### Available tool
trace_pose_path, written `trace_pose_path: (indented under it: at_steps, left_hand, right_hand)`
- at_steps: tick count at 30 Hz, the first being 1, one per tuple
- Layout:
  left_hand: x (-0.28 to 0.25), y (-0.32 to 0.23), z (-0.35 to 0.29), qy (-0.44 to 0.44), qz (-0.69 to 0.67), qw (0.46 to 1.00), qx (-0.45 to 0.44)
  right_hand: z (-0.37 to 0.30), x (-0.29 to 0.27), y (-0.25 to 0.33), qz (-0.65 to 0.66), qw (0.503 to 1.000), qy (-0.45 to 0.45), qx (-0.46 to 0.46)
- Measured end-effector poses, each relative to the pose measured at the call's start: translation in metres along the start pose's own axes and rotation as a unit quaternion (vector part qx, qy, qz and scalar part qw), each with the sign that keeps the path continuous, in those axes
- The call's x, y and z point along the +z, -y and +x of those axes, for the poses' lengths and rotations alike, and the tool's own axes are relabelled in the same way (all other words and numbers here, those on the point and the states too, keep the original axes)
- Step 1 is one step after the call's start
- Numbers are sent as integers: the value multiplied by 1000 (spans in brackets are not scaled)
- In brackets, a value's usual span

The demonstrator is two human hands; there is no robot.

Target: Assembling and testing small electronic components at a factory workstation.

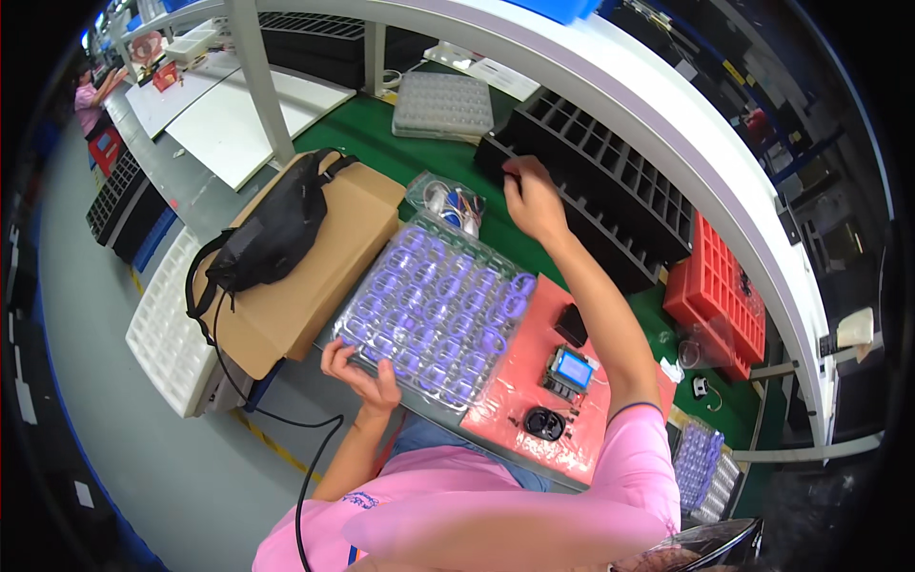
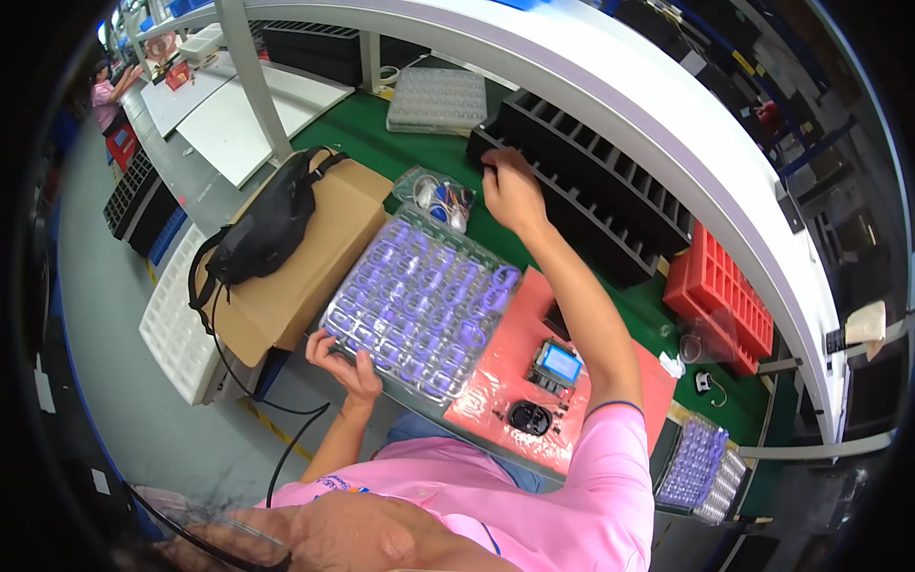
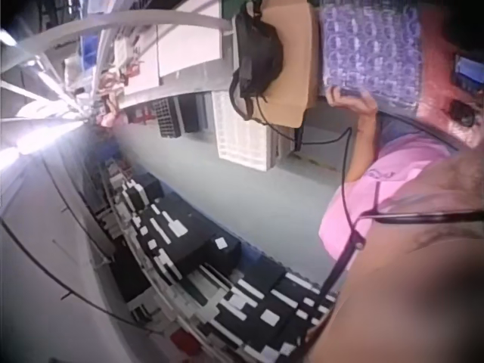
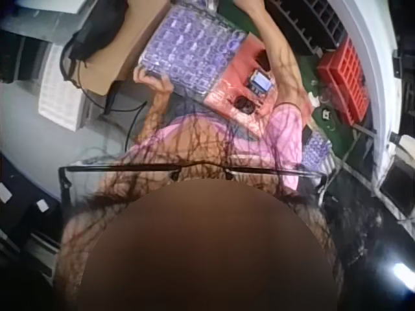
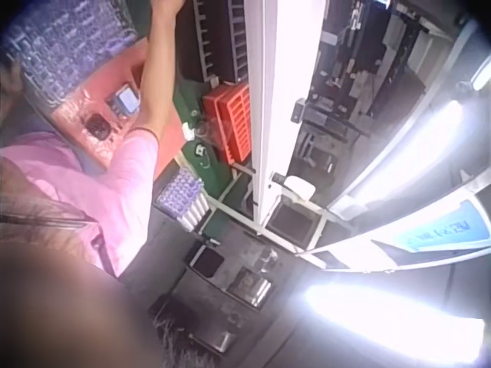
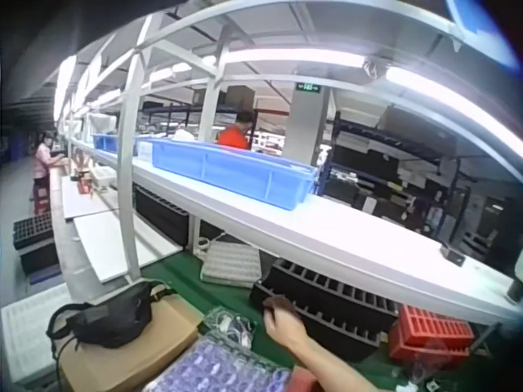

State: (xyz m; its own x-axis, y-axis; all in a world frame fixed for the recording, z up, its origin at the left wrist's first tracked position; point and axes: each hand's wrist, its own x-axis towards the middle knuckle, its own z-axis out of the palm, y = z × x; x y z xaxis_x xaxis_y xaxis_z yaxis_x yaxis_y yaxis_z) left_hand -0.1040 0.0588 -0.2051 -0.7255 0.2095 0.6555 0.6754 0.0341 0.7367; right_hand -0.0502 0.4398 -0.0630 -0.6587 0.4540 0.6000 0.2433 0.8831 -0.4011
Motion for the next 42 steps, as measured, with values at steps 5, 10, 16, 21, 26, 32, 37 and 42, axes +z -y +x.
trace_pose_path:
  at_steps: [5,10,16,21,26,32,37,42]
  left_hand:
    - [-3,7,-2,5,-30,999,-14]
    - [17,9,-11,-17,-67,997,-30]
    - [8,11,-15,-38,-50,997,-53]
    - [8,8,-11,-31,-24,998,-55]
    - [8,9,-10,-9,-36,998,-43]
    - [8,10,-12,-13,-37,998,-52]
    - [10,11,-11,-14,-39,998,-48]
    - [5,13,-9,-2,-28,999,-43]
  right_hand:
    - [83,110,-58,-92,988,120,-17]
    - [136,182,-148,-189,967,163,-53]
    - [142,243,-113,-309,944,102,-48]
    - [142,265,-125,-369,921,-45,-116]
    - [141,284,-122,-352,925,-49,-134]
    - [143,291,-111,-332,938,-24,-100]
    - [174,275,-102,-370,923,-79,-68]
    - [190,212,-59,-258,955,-95,-108]
